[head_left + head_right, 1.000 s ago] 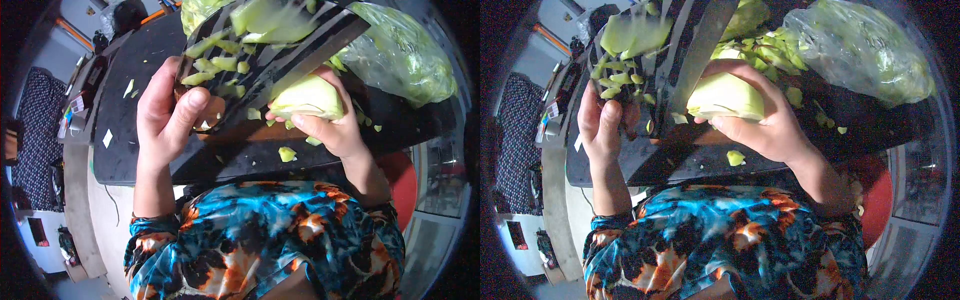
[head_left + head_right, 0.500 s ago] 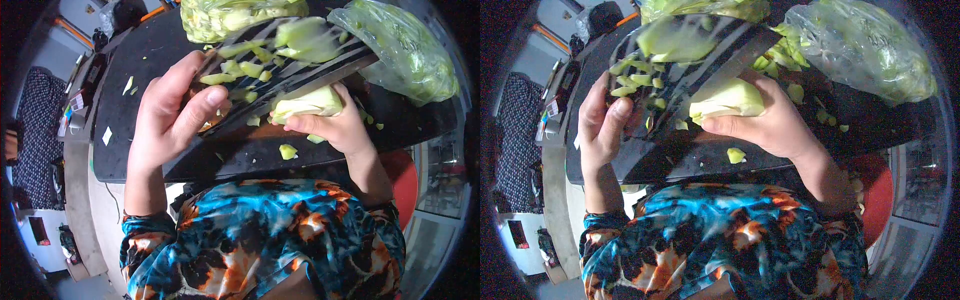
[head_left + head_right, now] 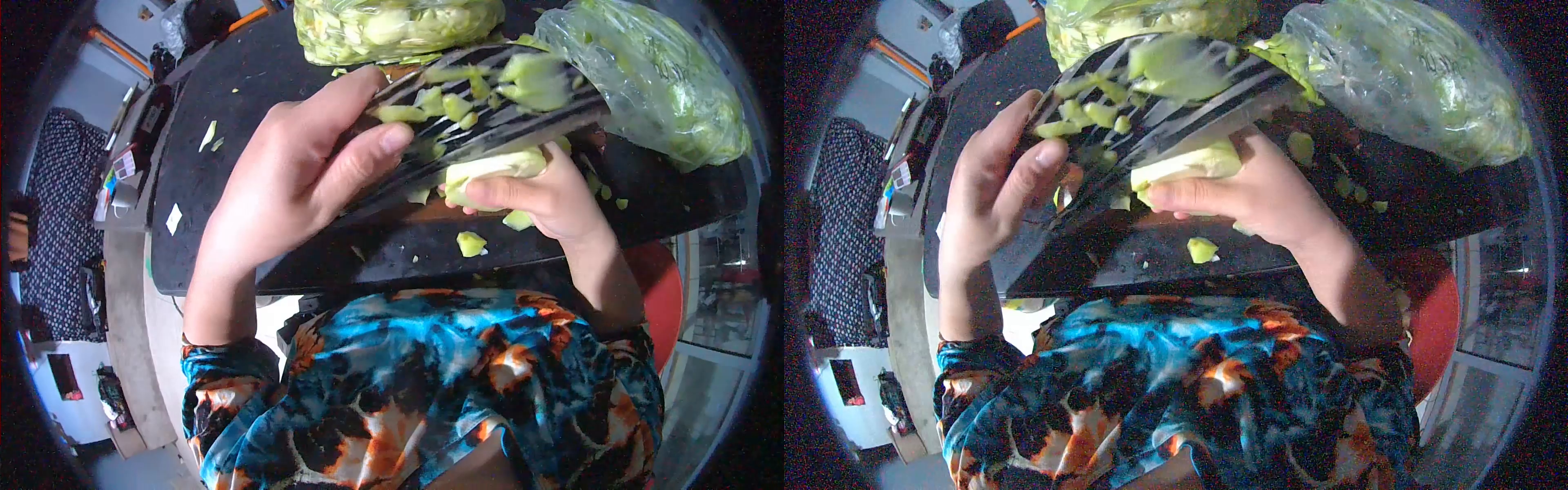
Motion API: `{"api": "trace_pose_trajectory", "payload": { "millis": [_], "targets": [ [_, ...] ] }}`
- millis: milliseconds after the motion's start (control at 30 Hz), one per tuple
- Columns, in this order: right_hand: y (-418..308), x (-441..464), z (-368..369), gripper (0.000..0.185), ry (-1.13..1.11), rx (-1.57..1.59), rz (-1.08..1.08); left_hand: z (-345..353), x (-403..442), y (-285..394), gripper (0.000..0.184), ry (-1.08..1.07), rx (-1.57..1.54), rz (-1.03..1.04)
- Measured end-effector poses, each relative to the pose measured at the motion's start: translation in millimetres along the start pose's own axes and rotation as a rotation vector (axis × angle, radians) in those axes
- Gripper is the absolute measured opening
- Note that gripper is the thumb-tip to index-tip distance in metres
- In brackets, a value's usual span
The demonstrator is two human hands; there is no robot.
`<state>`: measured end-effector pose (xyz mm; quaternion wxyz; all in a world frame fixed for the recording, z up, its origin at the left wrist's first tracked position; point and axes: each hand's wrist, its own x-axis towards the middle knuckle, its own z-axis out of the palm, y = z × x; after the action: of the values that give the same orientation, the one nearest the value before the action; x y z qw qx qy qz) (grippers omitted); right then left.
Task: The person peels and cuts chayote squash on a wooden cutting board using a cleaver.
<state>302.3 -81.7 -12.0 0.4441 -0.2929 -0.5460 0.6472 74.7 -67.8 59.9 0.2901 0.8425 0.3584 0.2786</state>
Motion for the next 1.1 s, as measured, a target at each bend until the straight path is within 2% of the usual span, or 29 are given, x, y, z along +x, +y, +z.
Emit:
{"api": "trace_pose_trajectory", "payload": {
  "millis": [33,133,167,267,400,500,600,700,800,1100],
  "targets": [
    [1,1,1,0.032,0.026,0.022,-0.026,3,1,-2,0.040,0.032,0.021,0.042],
    [3,3,5,0.033,0.087,0.118,-0.064,10,3,5,0.040,0.038,-0.362,-0.218],
    [3,3,5,0.033,0.104,0.156,-0.073,15,4,0,0.039,0.095,-0.376,-0.226],
    [2,4,4,0.031,0.086,0.226,-0.032,18,8,-4,0.022,0.086,-0.460,-0.164],
    [7,6,7,0.030,0.125,0.296,-0.079,24,10,-7,0.021,0.108,-0.563,-0.186],
    [8,9,6,0.030,0.131,0.251,-0.073,22,11,-5,0.022,0.112,-0.546,-0.216],
    [1,9,1,0.029,0.089,0.080,-0.029,14,12,-5,0.033,0.007,-0.469,-0.191],
    [-4,9,-1,0.029,0.070,0.020,-0.022,13,16,-7,0.033,-0.026,-0.505,-0.131],
    [-6,9,-3,0.029,0.047,-0.047,-0.048,10,18,-5,0.031,-0.070,-0.455,-0.156],
    [4,14,1,0.029,0.108,0.117,-0.099,22,19,-9,0.024,0.028,-0.622,-0.221]
  ]
}}
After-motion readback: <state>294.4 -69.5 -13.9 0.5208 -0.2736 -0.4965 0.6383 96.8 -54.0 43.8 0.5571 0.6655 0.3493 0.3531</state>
